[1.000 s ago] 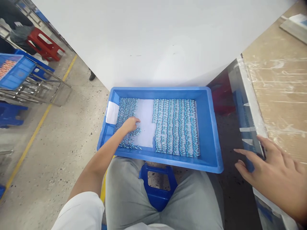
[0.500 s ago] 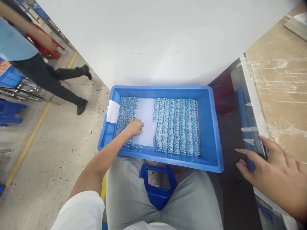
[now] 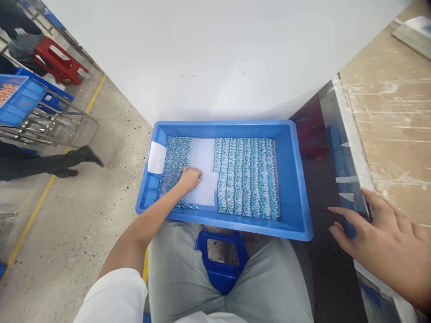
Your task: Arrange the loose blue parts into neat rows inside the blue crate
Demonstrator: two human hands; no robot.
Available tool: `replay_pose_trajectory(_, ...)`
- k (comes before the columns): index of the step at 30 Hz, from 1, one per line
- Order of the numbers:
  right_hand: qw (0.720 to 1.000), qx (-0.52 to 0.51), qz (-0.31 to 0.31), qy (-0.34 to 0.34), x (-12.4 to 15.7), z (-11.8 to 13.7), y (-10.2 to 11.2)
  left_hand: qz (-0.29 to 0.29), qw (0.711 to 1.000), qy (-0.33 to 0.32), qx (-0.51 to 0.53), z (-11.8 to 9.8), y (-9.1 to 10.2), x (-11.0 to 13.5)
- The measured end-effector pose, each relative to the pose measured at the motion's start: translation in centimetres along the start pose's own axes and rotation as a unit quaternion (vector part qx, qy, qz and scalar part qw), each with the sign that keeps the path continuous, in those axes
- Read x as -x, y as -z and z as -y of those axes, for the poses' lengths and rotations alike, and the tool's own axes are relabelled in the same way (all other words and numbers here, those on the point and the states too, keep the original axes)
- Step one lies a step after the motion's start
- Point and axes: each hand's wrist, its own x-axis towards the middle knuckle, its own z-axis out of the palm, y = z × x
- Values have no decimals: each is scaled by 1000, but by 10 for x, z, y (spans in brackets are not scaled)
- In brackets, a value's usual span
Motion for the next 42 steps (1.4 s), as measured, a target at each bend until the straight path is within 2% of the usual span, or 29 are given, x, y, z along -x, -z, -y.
replay_pose_trajectory(5,1000,4,-9,4,-3,4,6,-25,996,34,76,-21,-6,-16)
replay_pose_trajectory(11,1000,0,-1,-2,-3,4,8,-34,991,60,112,-38,-8,-28)
replay_pose_trajectory(17,1000,7,2,-5,-2,2,6,-37,988,84,125,-45,-7,-32)
replay_pose_trajectory(26,999,23,-23,22,-1,-1,0,-27,986,83,139,-52,-5,-34)
replay_pose_trajectory(29,999,21,-22,19,-1,-1,1,-50,984,81,152,-39,4,-31)
replay_pose_trajectory(33,999,16,-29,20,0,-2,1,-97,984,69,135,7,27,-15)
replay_pose_trajectory(35,999,15,-28,17,1,-2,-1,-69,989,48,118,29,35,-2)
replay_pose_trajectory(37,1000,12,-24,10,2,-3,-4,-19,994,10,108,42,36,12)
replay_pose_trajectory(39,1000,9,-18,6,2,-4,-6,21,994,-34,99,45,30,24)
replay_pose_trajectory(42,1000,10,-21,9,2,-6,-7,59,993,-84,65,37,16,33)
